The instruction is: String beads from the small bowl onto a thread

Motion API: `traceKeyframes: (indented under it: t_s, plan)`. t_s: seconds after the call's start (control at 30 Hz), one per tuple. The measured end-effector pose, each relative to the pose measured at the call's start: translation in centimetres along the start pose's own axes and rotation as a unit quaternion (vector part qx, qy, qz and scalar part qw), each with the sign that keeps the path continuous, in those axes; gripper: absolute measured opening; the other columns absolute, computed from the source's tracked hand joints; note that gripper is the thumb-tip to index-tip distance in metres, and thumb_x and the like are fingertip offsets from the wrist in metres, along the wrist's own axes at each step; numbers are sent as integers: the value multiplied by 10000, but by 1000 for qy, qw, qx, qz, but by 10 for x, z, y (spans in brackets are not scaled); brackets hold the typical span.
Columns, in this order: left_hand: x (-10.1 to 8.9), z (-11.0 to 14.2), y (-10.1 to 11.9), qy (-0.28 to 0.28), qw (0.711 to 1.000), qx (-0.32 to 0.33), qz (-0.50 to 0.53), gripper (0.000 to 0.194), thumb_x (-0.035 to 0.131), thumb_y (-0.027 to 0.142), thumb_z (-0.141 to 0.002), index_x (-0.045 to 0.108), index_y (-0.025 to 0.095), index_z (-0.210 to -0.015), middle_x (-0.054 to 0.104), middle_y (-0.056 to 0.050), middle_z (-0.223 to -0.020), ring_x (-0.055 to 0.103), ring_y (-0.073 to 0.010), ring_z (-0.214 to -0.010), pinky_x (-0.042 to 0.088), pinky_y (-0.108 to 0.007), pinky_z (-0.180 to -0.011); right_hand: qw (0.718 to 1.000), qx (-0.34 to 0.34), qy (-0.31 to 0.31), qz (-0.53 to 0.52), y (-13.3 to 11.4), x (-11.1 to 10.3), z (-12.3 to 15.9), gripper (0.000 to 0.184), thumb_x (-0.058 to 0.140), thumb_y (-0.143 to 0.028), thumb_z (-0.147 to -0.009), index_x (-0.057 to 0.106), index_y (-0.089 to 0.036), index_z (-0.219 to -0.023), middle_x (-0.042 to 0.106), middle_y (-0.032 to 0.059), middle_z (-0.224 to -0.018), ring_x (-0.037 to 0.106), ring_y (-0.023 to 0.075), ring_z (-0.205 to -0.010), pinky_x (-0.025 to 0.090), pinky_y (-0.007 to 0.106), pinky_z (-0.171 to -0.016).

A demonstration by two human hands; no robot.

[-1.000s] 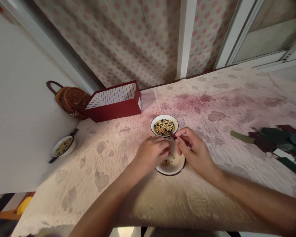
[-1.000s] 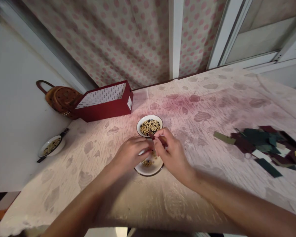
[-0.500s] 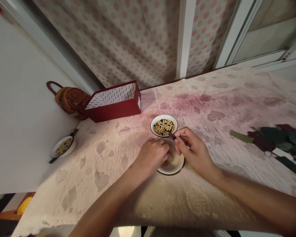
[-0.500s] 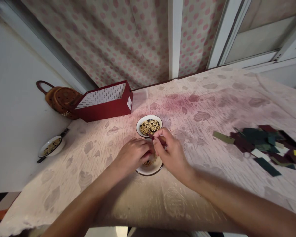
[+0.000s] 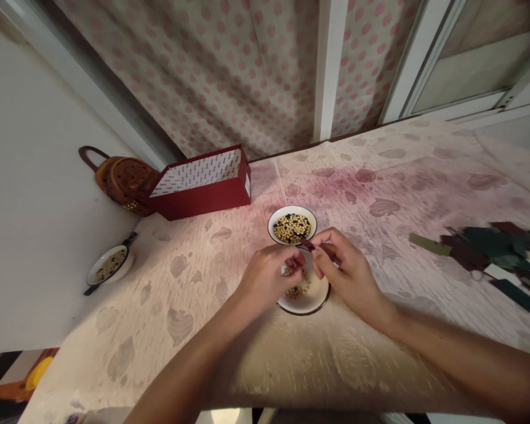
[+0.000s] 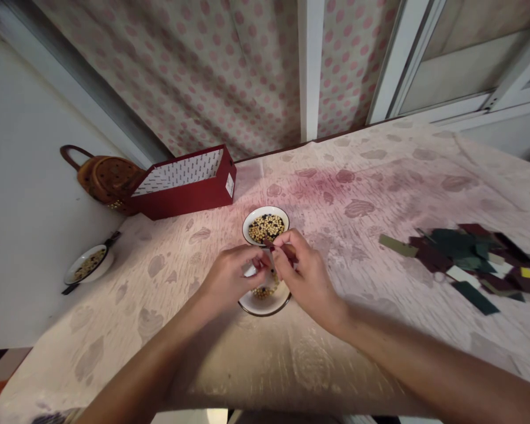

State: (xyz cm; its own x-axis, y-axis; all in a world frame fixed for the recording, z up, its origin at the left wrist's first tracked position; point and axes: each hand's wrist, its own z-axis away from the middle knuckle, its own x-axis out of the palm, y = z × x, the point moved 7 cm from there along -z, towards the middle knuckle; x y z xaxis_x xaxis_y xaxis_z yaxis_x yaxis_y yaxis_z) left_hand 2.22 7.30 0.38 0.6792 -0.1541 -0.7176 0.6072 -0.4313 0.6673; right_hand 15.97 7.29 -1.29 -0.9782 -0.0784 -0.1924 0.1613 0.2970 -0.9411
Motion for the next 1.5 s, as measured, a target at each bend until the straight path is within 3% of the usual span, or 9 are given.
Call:
traceKeyframes:
  t_s: [0.13,0.23,0.77,0.9,1.07,1.27,1.37,1.5]
  plan:
    - [-10,1,-11,62,971,-55,225,143,676,164,-847,644,210,-979,707,-17,-886,663,-156,-827,514,-277,-765,1000,2,2,4,-1,0,0,47,513,-266,-950,498,-233,-920,525,-72,-582,493,104,-505,401,232,-498]
    - [-10,1,-15,77,948,-79,300,239,719,206,-846,622,205,-1065,705,-23,-889,659,-154,-848,514,-283,-792,1000,-1,-7,5,-1,2,1,40,512,-265,-948,505,-232,-925,511,-71,-584,478,104,-504,375,228,-480]
    - [-12,1,-14,94,939,-73,321,256,723,190,-851,624,201,-1087,682,-12,-895,646,-136,-842,518,-283,-824,999,-28,-25,39,-4,5,3,31,504,-216,-952,509,-230,-924,467,-80,-619,423,93,-519,332,227,-485]
    - [-13,-2,-17,110,950,-55,287,226,687,173,-879,630,207,-1094,706,-23,-928,671,-143,-881,536,-284,-847,999,-20,-23,36,-2,5,3,24,510,-223,-950,511,-228,-927,468,-79,-618,427,94,-522,336,226,-483]
    - [-21,-11,-27,172,974,-26,143,167,652,141,-899,657,216,-1048,740,-23,-986,709,-155,-940,553,-291,-870,1000,4,-3,24,4,1,2,43,506,-265,-955,505,-230,-931,468,-76,-606,443,102,-518,362,235,-493]
    - [-22,-14,-25,157,987,9,11,265,634,83,-894,674,226,-1114,745,-35,-1079,703,-177,-969,551,-345,-912,1000,11,9,25,6,0,0,59,509,-286,-955,512,-230,-938,482,-71,-616,456,105,-518,371,243,-500]
    - [-18,-8,-12,108,991,36,-63,168,646,79,-877,692,213,-968,742,-17,-957,681,-189,-909,537,-329,-829,1000,7,12,20,6,-1,-1,61,511,-288,-956,512,-232,-934,476,-74,-611,452,105,-513,370,242,-497]
    - [2,-3,0,-25,986,46,-157,97,649,92,-877,693,178,-880,747,-29,-920,686,-222,-905,517,-363,-832,1000,0,14,25,5,-1,-1,59,509,-281,-955,514,-230,-925,498,-68,-619,475,106,-523,393,246,-516]
